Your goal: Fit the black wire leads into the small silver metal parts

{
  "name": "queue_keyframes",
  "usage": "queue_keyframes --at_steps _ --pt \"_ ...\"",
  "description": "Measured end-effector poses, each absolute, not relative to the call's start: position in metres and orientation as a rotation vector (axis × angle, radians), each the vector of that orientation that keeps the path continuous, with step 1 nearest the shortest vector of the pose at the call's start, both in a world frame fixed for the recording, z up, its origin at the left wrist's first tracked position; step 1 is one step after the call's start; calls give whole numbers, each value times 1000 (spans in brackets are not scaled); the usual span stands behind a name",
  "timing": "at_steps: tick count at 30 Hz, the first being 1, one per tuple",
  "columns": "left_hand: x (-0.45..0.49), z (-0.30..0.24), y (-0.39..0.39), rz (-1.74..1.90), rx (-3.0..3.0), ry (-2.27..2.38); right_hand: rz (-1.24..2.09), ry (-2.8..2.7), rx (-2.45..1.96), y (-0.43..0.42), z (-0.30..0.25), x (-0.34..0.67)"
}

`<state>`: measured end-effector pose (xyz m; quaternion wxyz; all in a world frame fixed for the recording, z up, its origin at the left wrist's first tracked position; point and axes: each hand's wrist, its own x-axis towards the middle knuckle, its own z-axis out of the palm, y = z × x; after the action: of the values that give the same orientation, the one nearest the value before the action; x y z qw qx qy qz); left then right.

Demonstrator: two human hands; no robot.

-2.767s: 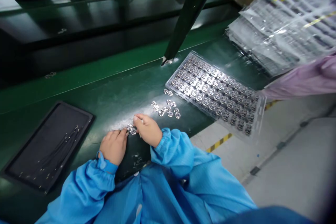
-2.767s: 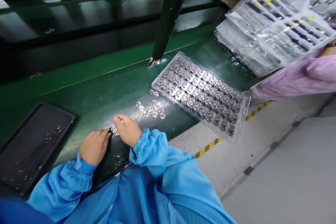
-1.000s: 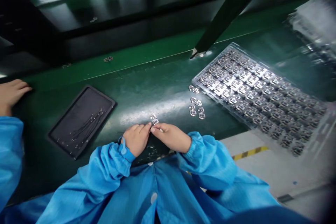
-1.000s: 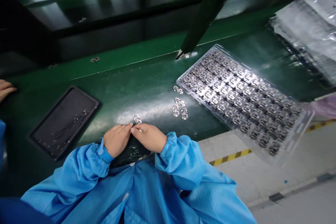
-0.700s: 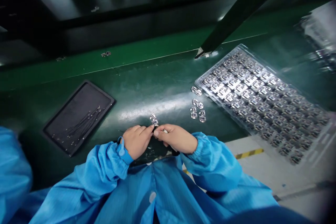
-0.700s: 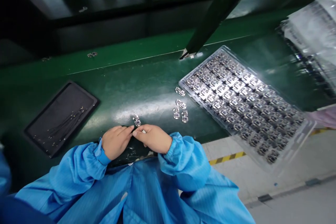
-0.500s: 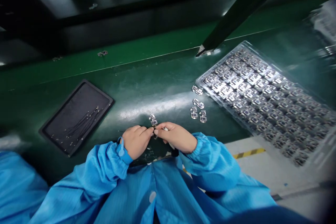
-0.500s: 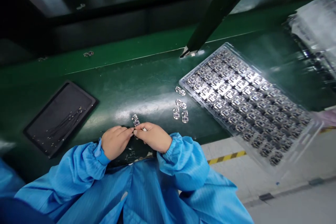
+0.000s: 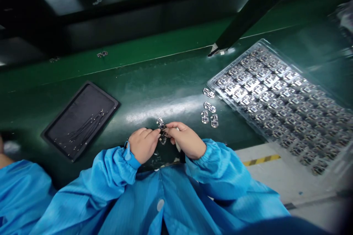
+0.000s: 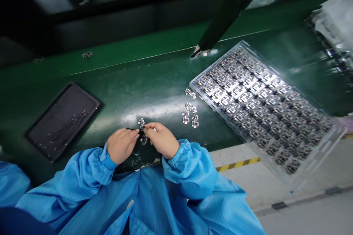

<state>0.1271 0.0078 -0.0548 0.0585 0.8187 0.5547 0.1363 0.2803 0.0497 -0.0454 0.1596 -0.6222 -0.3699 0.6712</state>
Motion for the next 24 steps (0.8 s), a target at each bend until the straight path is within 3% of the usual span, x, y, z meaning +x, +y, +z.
queue_keyframes --at_steps 5,13,24 --pt "130 -63 13 507 2497 1855 1661 -989 -1823 56 -47 274" --pt "134 -71 17 374 2539 1948 900 -1229 -1501 53 -67 264" --pt "133 -72 17 344 2497 1924 766 -1428 -1365 50 -89 262"
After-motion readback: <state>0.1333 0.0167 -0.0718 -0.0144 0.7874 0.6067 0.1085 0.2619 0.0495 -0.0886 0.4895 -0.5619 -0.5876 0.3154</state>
